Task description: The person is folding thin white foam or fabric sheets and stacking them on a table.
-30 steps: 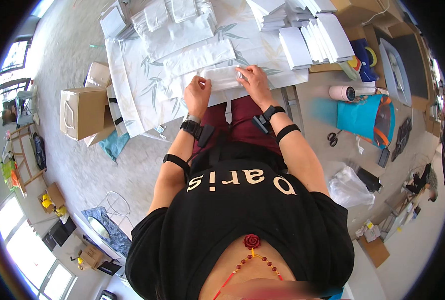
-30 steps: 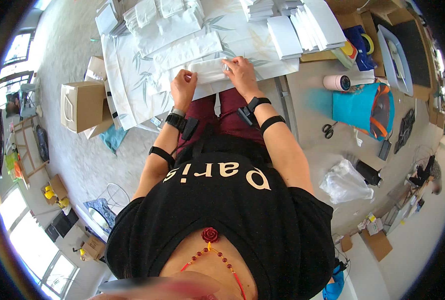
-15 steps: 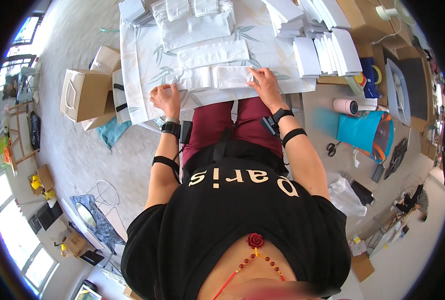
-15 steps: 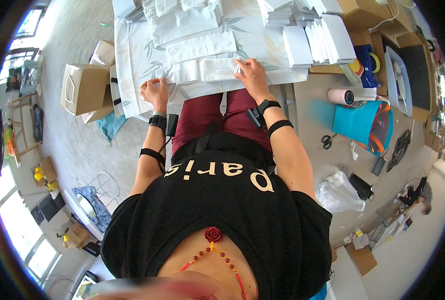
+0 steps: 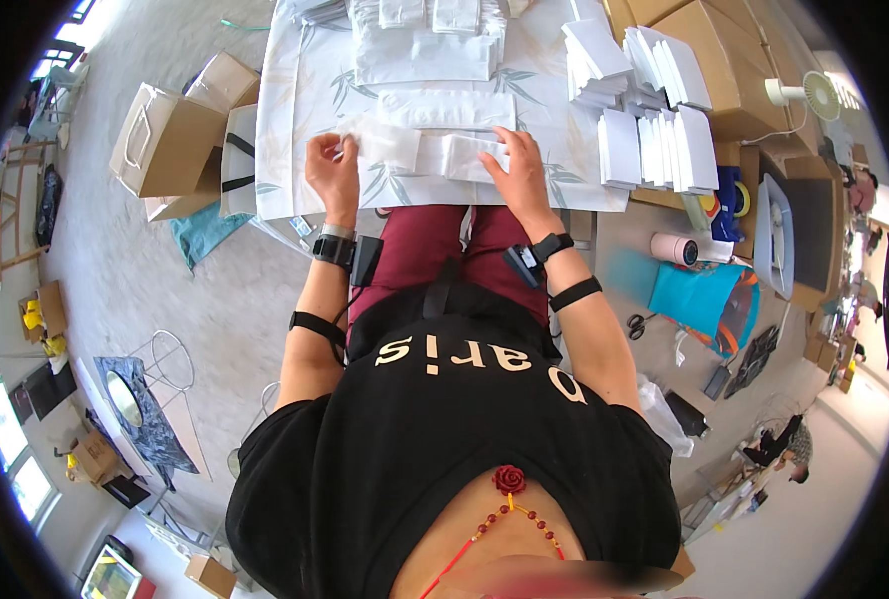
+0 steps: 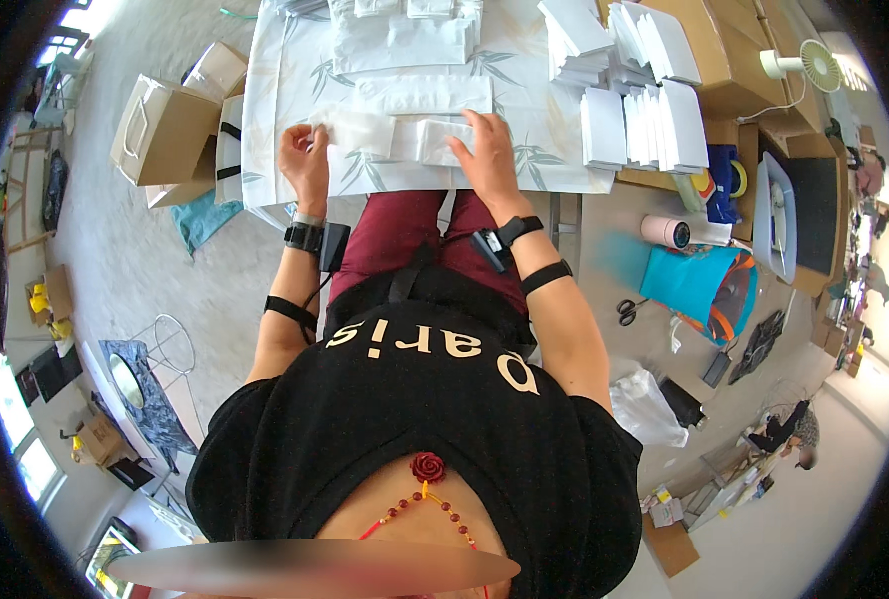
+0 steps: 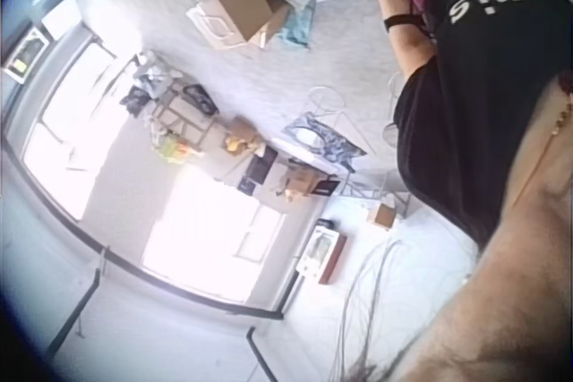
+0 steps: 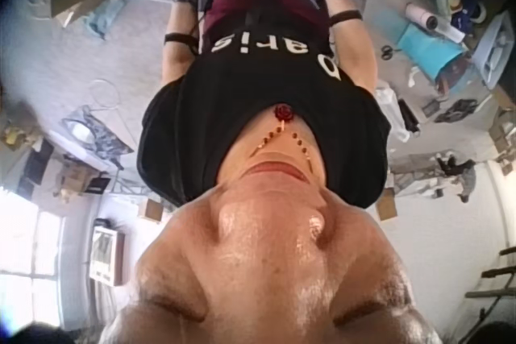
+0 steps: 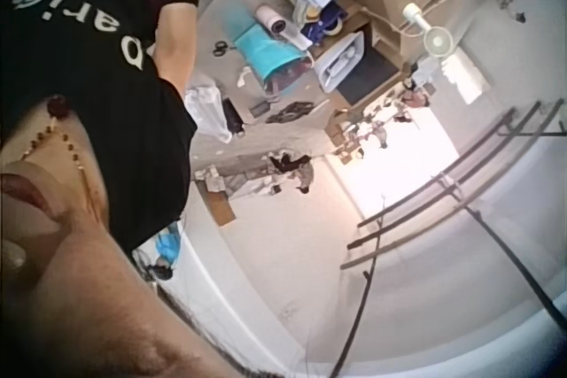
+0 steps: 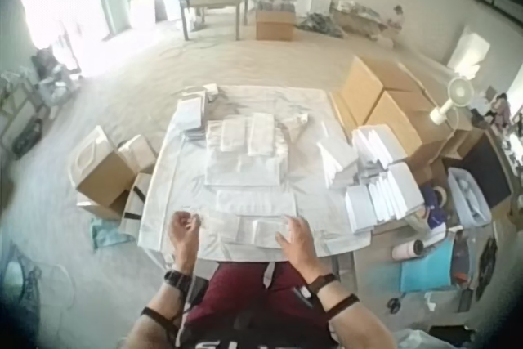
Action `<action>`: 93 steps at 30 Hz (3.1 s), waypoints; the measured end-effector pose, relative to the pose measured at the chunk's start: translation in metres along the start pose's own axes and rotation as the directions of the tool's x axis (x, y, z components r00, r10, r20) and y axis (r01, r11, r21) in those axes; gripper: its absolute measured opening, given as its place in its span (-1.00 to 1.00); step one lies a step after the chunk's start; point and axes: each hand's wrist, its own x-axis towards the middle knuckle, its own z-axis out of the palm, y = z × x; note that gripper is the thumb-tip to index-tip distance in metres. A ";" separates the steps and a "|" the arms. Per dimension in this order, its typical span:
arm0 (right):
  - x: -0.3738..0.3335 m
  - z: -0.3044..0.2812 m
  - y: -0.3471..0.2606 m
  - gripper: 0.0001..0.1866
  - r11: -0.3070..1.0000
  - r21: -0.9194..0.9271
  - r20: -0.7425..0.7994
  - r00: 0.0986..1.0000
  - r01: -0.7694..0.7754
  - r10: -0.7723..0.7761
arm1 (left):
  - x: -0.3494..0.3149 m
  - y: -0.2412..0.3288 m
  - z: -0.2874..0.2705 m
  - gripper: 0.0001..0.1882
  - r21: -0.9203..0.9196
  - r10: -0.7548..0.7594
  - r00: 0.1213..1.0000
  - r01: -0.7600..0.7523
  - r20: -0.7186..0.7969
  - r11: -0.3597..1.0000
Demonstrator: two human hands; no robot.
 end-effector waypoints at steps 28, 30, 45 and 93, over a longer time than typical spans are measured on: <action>0.019 -0.089 -0.007 -0.67 0.622 0.653 0.119 0.870 -0.432 0.479 | -0.065 -0.034 0.065 -0.52 0.260 0.292 0.877 -0.405 0.381 0.877; 0.011 -0.090 0.016 -0.68 0.599 0.624 0.172 0.835 -0.503 0.523 | -0.065 -0.034 0.066 -0.58 0.246 0.298 0.857 -0.424 0.421 0.871; -0.036 -0.059 0.105 -0.73 0.522 0.486 0.222 0.677 -0.701 0.702 | -0.066 -0.037 0.069 -0.71 0.254 0.394 0.807 -0.532 0.439 0.807; -0.007 0.060 0.017 -0.68 0.999 0.048 0.105 0.994 -0.001 -0.004 | -0.067 -0.035 0.069 -0.71 0.234 0.394 0.813 -0.521 0.428 0.821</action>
